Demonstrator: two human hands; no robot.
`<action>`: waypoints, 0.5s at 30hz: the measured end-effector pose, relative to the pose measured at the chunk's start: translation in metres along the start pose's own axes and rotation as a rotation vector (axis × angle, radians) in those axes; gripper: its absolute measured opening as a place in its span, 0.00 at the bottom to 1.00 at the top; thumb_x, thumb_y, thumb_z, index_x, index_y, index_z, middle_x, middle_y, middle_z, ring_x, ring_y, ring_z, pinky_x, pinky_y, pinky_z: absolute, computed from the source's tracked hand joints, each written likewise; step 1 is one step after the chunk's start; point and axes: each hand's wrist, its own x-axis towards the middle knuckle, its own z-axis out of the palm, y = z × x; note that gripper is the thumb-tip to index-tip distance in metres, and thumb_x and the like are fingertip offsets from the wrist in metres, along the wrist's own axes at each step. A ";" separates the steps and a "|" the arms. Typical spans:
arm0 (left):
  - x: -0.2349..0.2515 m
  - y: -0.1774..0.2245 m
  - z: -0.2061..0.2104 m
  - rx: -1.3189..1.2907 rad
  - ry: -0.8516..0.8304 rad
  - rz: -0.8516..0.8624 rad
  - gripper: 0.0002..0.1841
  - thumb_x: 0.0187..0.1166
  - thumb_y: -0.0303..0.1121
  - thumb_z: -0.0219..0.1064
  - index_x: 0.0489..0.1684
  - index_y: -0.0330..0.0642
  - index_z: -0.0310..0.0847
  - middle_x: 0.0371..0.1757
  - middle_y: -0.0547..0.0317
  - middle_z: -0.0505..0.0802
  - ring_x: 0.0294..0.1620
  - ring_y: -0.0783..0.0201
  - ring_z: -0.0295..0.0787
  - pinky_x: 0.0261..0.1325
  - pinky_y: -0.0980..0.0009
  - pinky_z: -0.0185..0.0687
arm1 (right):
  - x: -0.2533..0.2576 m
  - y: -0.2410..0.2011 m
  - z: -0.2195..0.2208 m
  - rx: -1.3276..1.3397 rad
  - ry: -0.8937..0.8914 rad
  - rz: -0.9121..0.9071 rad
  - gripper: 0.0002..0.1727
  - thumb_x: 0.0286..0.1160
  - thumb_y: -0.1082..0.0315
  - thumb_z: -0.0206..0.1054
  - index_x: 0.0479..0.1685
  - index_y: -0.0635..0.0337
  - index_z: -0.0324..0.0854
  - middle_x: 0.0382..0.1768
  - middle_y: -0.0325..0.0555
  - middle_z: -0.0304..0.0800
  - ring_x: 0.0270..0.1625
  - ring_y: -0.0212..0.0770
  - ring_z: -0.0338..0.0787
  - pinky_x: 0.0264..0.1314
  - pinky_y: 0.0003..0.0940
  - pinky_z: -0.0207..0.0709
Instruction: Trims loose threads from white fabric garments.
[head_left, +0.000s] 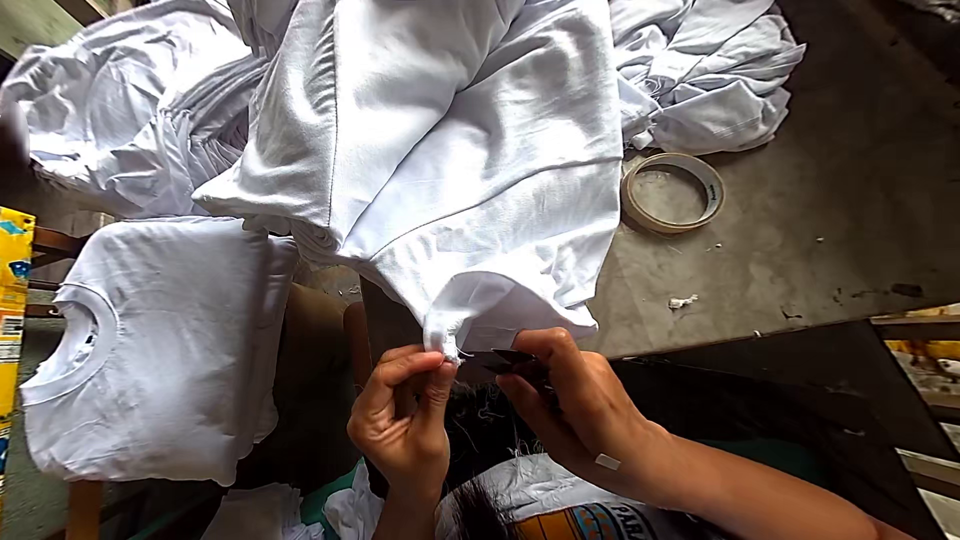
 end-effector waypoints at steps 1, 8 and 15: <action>0.000 0.000 0.000 -0.011 -0.009 0.005 0.06 0.79 0.30 0.71 0.47 0.50 0.90 0.47 0.77 0.94 0.50 0.81 0.91 0.55 0.84 0.87 | -0.001 -0.001 0.001 -0.004 -0.001 -0.008 0.11 0.88 0.62 0.55 0.49 0.63 0.72 0.25 0.39 0.77 0.24 0.26 0.75 0.27 0.16 0.68; -0.004 0.015 -0.004 0.007 -0.127 0.021 0.05 0.85 0.37 0.65 0.47 0.51 0.86 0.54 0.76 0.91 0.62 0.80 0.86 0.65 0.84 0.80 | 0.006 -0.010 0.013 0.009 0.000 -0.084 0.09 0.87 0.64 0.55 0.47 0.62 0.72 0.26 0.41 0.77 0.24 0.28 0.75 0.27 0.17 0.69; 0.007 0.014 -0.010 0.328 -0.358 0.093 0.24 0.91 0.55 0.46 0.43 0.49 0.84 0.50 0.70 0.84 0.58 0.83 0.79 0.60 0.87 0.74 | 0.014 -0.006 0.004 0.044 0.100 -0.044 0.12 0.91 0.63 0.51 0.49 0.63 0.72 0.25 0.40 0.76 0.24 0.26 0.74 0.28 0.16 0.67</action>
